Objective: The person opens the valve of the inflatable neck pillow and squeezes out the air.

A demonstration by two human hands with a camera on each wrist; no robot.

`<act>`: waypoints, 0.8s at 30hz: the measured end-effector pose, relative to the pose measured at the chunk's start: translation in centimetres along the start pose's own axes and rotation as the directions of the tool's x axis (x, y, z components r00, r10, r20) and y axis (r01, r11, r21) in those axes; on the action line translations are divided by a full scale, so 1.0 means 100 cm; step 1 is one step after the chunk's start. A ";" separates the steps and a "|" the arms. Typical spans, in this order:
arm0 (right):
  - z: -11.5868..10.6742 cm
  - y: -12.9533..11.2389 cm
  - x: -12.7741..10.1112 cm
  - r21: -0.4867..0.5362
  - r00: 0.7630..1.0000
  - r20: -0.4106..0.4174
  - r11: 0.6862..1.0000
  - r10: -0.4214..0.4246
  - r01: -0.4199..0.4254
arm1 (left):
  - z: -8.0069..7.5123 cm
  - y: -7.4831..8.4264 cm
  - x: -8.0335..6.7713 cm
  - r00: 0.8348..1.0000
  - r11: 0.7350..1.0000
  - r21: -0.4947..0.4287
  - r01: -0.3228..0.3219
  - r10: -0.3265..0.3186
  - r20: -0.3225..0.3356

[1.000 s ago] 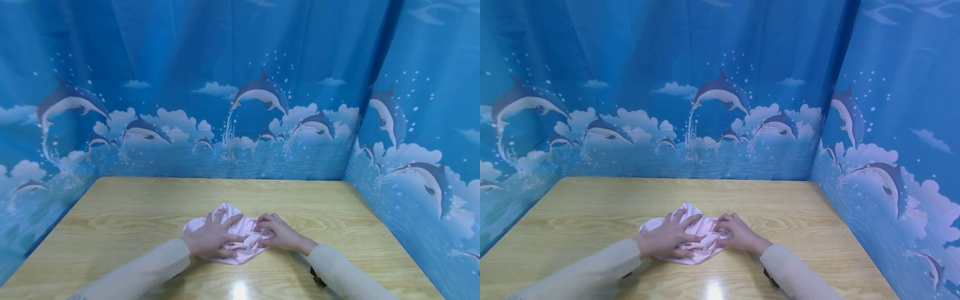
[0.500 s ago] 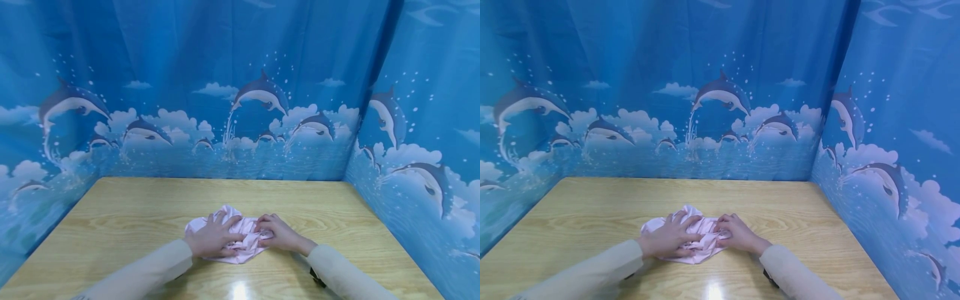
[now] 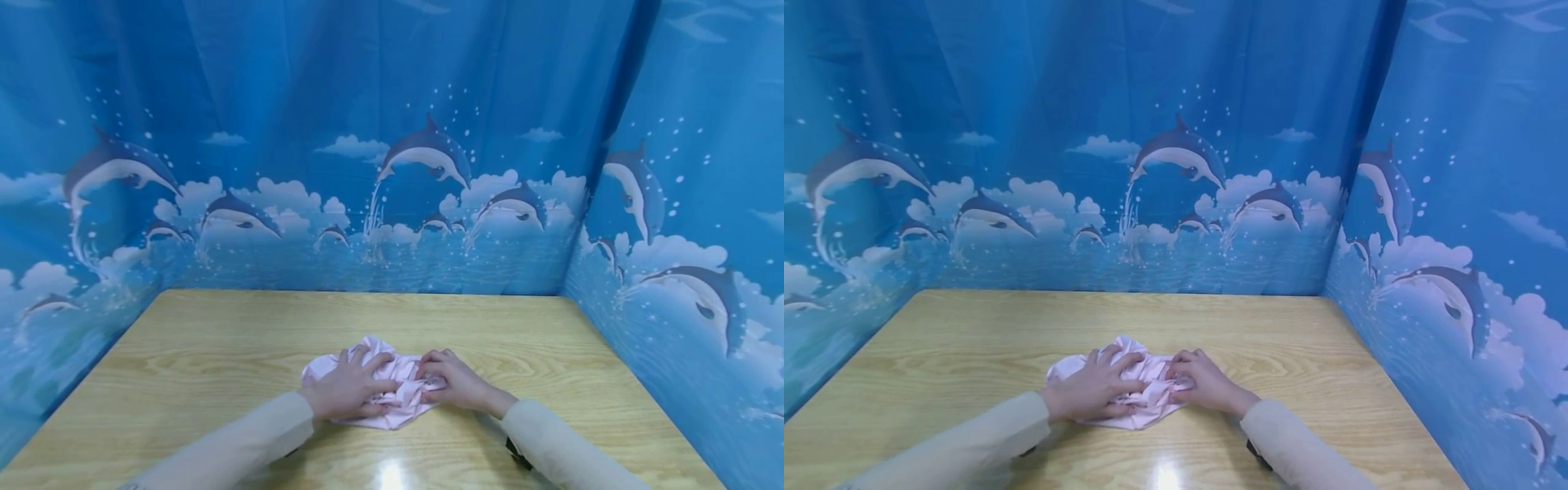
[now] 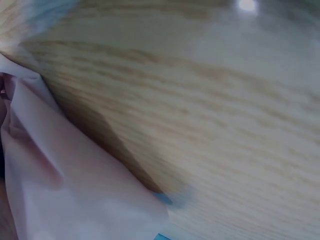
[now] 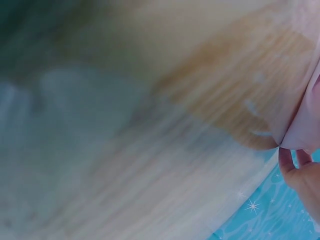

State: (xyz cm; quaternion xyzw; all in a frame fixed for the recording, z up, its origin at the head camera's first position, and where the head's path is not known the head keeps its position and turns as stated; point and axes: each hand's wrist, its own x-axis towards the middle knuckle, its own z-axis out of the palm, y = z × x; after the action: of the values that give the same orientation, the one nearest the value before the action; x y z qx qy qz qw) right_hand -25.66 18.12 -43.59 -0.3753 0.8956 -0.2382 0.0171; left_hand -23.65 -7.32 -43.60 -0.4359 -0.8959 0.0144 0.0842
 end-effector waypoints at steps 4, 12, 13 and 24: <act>0.000 0.000 -0.001 -0.003 1.000 0.004 1.000 0.001 -0.001 | -0.001 0.001 -0.001 1.000 1.000 -0.027 0.016 -0.015 0.025; -0.002 0.000 -0.003 -0.020 1.000 0.030 1.000 -0.002 0.003 | -0.007 0.002 -0.004 0.998 0.991 -0.113 0.067 -0.064 0.027; -0.003 0.000 -0.003 -0.021 1.000 0.029 1.000 -0.007 0.007 | -0.008 0.002 -0.004 0.997 0.987 -0.138 0.081 -0.077 0.030; -0.004 0.002 -0.005 -0.021 1.000 0.017 1.000 -0.016 0.017 | -0.012 0.001 -0.011 0.978 0.933 -0.296 0.206 -0.208 0.027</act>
State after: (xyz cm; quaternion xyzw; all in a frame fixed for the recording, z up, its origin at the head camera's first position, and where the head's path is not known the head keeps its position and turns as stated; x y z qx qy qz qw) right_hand -25.55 18.75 -43.39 -0.3848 0.8948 -0.2255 0.0189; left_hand -22.76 -8.20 -42.60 -0.3468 -0.9286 -0.1304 0.0207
